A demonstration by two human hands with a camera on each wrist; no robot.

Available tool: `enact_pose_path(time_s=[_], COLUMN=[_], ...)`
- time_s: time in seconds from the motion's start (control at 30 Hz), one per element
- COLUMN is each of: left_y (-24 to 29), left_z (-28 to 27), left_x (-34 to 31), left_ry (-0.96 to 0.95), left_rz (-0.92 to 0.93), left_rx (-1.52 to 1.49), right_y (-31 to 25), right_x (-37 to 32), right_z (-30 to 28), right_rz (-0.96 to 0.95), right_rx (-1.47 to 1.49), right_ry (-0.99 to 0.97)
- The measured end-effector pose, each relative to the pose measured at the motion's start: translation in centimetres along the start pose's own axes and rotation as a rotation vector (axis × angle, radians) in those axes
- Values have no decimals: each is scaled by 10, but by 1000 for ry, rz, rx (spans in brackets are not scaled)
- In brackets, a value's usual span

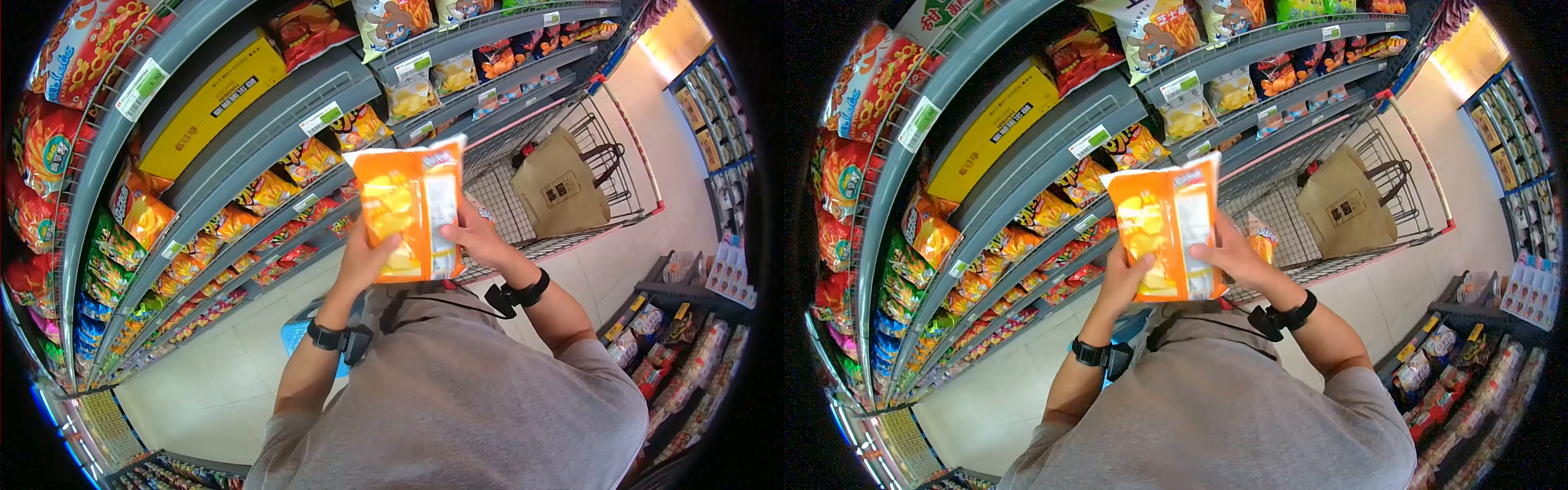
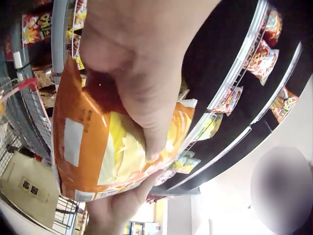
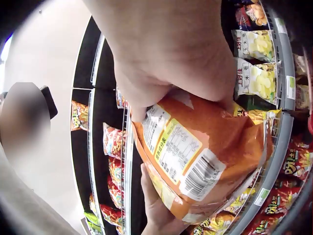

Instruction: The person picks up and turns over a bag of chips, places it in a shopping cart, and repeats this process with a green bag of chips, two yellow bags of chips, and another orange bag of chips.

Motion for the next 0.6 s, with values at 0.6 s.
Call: enact_pose_path(time_s=[0.6], left_y=[-12], left_z=[7], left_x=[8], left_ry=[-48], left_rz=[-343], left_rx=[-117], right_y=[35], right_x=[-2], right_z=[-14], right_rz=[444], right_rx=[295], right_ry=[185])
Point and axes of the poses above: each hand's wrist, its own x-axis towards the middle knuckle, its own z-axis out of the palm, y = z × x, the point moved 2 cm from there along x, towards the middle knuckle, and after that the axes turned 1 degree about x, right-handed, at the moved point
